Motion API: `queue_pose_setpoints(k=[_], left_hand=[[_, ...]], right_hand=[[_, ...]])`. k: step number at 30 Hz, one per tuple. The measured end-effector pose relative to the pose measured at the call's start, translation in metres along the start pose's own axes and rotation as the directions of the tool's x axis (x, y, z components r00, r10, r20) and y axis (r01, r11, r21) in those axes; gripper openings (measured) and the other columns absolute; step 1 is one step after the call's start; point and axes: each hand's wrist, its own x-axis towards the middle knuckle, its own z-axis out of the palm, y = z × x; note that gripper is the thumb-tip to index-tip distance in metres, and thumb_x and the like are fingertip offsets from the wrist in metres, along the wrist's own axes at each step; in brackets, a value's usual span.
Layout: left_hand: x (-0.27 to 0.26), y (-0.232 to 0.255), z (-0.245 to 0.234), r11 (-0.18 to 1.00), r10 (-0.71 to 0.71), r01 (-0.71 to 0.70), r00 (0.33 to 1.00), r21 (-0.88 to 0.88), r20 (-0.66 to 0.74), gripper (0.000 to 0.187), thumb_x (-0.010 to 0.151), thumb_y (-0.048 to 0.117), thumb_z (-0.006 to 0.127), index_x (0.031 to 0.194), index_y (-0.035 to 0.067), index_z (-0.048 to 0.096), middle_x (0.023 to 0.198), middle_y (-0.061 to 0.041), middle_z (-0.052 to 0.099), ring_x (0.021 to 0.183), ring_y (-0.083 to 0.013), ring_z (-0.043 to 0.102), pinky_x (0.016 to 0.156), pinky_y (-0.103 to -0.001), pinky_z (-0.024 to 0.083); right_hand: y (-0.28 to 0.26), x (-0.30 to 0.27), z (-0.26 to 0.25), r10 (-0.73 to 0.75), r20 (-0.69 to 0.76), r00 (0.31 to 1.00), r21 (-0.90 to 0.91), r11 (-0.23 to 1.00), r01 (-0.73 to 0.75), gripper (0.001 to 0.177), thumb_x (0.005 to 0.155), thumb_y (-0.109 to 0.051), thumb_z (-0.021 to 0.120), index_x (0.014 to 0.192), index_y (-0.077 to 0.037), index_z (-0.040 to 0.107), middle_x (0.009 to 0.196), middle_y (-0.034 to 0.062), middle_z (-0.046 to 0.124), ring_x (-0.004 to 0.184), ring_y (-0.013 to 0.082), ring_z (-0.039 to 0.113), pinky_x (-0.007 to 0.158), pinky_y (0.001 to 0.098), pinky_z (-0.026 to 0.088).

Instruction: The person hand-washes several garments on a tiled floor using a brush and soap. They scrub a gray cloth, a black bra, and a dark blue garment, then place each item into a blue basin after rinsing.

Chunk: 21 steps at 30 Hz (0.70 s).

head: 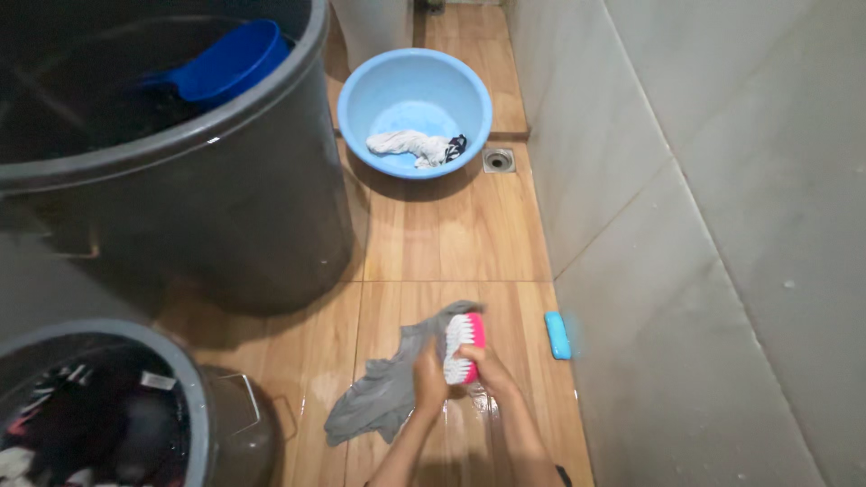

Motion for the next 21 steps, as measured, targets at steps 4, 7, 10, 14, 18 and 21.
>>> queue_pose_setpoints(k=[4,7,10,14,18,21], left_hand=[[0.076,0.015,-0.034,0.91,-0.344,0.304,0.934,-0.281,-0.102,0.047,0.103,0.042,0.052,0.111,-0.001,0.068,0.099,-0.016,0.07,0.091,-0.0322,0.068,0.076,-0.042,0.054],[0.086,0.053,-0.067,0.541,-0.504,0.472,0.845,-0.697,0.181,0.048,0.101,0.049,0.047,0.112,0.007,0.065,0.096,-0.007,0.071,0.085,-0.0217,0.069,0.072,-0.039,0.057],[0.074,0.104,-0.092,0.332,-0.413,0.417,0.871,-0.846,0.268,0.045,0.102,0.051,0.049,0.115,0.01,0.062,0.096,-0.006,0.07,0.084,-0.0196,0.069,0.073,-0.037,0.058],[0.044,0.19,-0.122,0.214,-0.336,0.352,0.903,-0.911,0.269,0.041,0.103,0.048,0.053,0.113,0.009,0.062,0.094,-0.008,0.068,0.085,-0.0225,0.068,0.077,-0.04,0.06],[0.016,0.244,-0.153,0.326,-0.284,0.271,0.942,-0.906,0.18,0.041,0.1,0.044,0.049,0.112,0.006,0.062,0.097,-0.014,0.072,0.091,-0.0271,0.071,0.08,-0.04,0.061],[0.014,0.227,-0.182,0.285,-0.34,0.196,0.936,-0.938,0.092,0.035,0.102,0.034,0.053,0.113,0.002,0.062,0.105,-0.012,0.072,0.098,-0.0231,0.071,0.084,-0.04,0.059]], right_hand=[[-0.065,-0.042,0.021,-0.068,0.189,0.98,-0.125,0.988,0.093,0.074,0.065,-0.007,0.07,0.137,-0.011,0.055,0.108,0.012,0.067,0.093,0.0214,0.068,0.08,0.0333,0.058],[-0.076,-0.057,0.035,-0.083,0.314,0.946,-0.532,0.81,0.247,0.072,0.061,-0.009,0.075,0.131,-0.009,0.061,0.134,0.0143,0.053,0.116,0.0226,0.06,0.096,0.0355,0.053],[-0.061,-0.057,0.047,-0.11,0.431,0.895,-0.645,0.656,0.392,0.074,0.058,-0.011,0.078,0.132,-0.006,0.066,0.151,0.0158,0.041,0.137,0.0261,0.044,0.111,0.0387,0.042],[-0.04,-0.053,0.047,-0.153,0.404,0.902,-0.761,0.491,0.424,0.059,0.058,-0.015,0.095,0.112,-0.003,0.075,0.158,0.024,0.018,0.147,0.0378,0.024,0.116,0.0427,0.031],[-0.057,-0.057,0.028,-0.134,0.168,0.977,-0.807,0.55,0.214,0.06,0.058,-0.025,0.084,0.114,-0.007,0.072,0.127,0.0142,0.062,0.117,0.0268,0.062,0.101,0.0364,0.051],[-0.105,-0.086,-0.023,-0.106,0.026,0.994,-0.76,0.644,0.088,0.057,0.057,-0.027,0.088,0.109,-0.008,0.074,0.107,0.017,0.072,0.094,0.0259,0.07,0.087,0.0367,0.059]])
